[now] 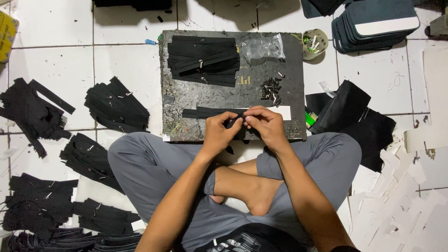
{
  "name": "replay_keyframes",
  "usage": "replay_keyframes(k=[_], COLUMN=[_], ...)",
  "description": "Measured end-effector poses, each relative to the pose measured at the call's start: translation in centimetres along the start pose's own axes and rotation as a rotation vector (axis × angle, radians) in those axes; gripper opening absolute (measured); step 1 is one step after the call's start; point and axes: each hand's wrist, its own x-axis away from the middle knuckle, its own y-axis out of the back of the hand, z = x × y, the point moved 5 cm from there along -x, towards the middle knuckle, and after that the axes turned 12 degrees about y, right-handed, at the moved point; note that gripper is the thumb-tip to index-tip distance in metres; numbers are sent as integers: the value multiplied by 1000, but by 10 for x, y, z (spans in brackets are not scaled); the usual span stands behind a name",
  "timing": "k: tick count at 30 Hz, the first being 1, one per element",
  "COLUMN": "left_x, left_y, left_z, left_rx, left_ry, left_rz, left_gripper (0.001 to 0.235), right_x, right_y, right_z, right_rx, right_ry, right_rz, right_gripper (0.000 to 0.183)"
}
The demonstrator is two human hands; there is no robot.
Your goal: The person sits cross-legged on the floor and assembles black fabric straps, folding the strap ends and attaching metal swivel clasp hardware to each strap by hand, placing finished straps on the board and picking up new strap pieces from the floor.
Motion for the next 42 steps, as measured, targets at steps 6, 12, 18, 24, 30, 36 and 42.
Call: replay_keyframes(k=[6,12,18,24,30,36,42], left_x=[2,4,6,7,4,6,8], left_y=[-1,-4,-6,-6,-6,-6,-6], left_z=[-4,-5,1,2,7,-4,-5], left_rx=[-20,42,41,93,109,72,74], left_ry=[-49,-13,16,75,84,36,24], left_rz=[-1,-10,-29,-1,5,-9,-29], left_gripper=[13,10,9,6,3,5,3], right_x=[0,5,4,14,18,13,13], right_y=[2,0,-5,-1,3,-9,-12], right_z=[5,-6,3,-8,-17,-6,-2], right_rx=[72,-48,-22,0,62,46,55], right_ry=[5,-51,-19,-105,-62,-26,-24], right_rz=[65,-37,-42,-135,-122,-85,-106], right_gripper=[16,19,21,23,19,18,18])
